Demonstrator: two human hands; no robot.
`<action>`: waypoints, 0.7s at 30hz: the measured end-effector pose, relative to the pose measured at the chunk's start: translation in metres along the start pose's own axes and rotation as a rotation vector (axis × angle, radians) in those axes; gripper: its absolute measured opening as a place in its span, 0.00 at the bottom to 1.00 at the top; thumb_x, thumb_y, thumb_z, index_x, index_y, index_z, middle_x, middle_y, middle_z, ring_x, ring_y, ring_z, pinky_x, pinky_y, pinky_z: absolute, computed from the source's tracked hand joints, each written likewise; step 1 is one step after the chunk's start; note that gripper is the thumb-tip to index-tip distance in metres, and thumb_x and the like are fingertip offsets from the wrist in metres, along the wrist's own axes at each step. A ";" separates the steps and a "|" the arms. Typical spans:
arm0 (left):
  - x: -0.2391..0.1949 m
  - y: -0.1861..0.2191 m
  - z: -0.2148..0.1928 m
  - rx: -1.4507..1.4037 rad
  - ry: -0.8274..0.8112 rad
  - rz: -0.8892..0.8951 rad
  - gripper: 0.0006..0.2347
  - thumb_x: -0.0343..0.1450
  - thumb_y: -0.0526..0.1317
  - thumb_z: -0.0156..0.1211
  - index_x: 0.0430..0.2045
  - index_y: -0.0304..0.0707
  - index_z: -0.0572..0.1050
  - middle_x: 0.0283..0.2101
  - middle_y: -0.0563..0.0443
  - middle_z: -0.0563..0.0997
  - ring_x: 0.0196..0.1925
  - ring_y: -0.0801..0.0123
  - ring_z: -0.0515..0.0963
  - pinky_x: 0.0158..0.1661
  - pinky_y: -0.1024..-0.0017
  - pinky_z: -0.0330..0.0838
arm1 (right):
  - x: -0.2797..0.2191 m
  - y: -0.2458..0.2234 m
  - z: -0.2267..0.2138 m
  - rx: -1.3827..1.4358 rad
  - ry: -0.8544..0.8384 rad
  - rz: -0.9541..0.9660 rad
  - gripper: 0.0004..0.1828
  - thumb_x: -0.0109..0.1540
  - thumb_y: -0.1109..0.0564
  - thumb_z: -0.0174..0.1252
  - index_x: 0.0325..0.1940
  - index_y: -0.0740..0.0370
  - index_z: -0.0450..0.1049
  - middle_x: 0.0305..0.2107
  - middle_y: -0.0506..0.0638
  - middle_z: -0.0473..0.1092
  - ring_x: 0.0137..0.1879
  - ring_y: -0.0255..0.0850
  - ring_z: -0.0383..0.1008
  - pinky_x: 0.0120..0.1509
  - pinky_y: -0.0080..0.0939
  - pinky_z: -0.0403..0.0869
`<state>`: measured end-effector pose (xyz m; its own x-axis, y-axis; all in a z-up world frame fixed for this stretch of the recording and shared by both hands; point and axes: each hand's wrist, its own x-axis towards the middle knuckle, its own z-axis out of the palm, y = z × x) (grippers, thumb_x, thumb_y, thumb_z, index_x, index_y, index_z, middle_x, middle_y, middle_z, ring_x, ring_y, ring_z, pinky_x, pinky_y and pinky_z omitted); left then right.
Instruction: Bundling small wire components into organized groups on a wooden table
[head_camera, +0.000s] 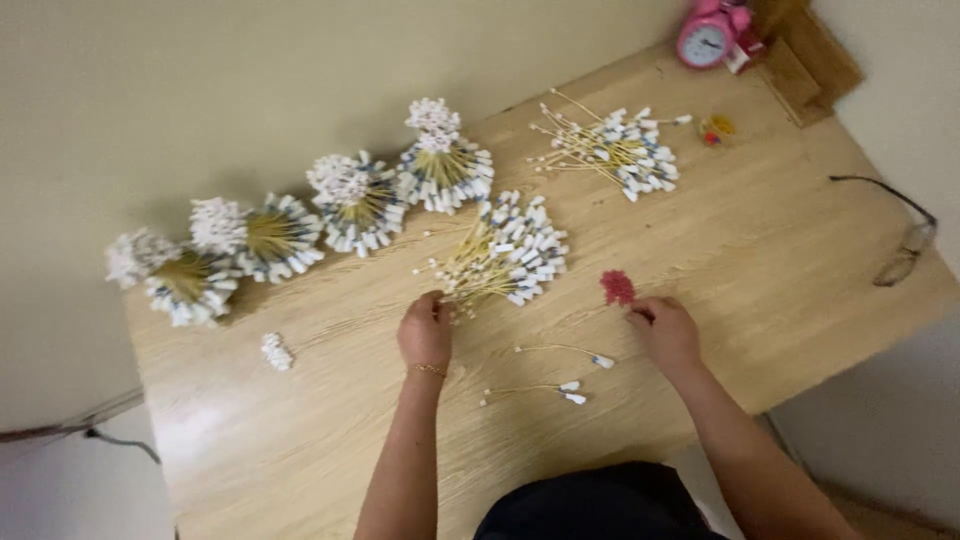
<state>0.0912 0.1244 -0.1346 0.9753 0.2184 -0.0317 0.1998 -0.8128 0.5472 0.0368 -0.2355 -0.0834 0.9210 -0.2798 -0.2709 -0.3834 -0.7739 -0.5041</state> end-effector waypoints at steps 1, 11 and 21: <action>-0.001 0.000 -0.003 -0.077 0.027 0.001 0.09 0.66 0.42 0.62 0.38 0.52 0.78 0.32 0.51 0.79 0.38 0.57 0.82 0.38 0.62 0.77 | -0.002 -0.002 0.001 0.016 0.014 -0.001 0.13 0.61 0.53 0.59 0.47 0.60 0.76 0.41 0.61 0.72 0.53 0.56 0.73 0.58 0.51 0.72; -0.015 0.015 -0.012 -0.806 0.083 -0.174 0.06 0.65 0.32 0.64 0.32 0.41 0.82 0.31 0.46 0.83 0.30 0.68 0.81 0.30 0.74 0.78 | 0.004 0.014 0.020 0.018 0.003 0.007 0.17 0.62 0.48 0.55 0.49 0.61 0.75 0.42 0.63 0.73 0.53 0.58 0.73 0.58 0.55 0.72; -0.035 0.059 -0.052 -0.993 0.244 -0.103 0.05 0.68 0.30 0.62 0.35 0.34 0.79 0.29 0.47 0.80 0.29 0.73 0.75 0.32 0.76 0.75 | -0.008 -0.040 0.014 0.899 -0.005 -0.023 0.12 0.59 0.62 0.61 0.44 0.71 0.73 0.30 0.56 0.69 0.34 0.39 0.72 0.39 0.37 0.75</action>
<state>0.0641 0.0970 -0.0582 0.8899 0.4560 -0.0075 0.0056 0.0055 1.0000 0.0438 -0.1949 -0.0725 0.9296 -0.2654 -0.2557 -0.2760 -0.0414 -0.9603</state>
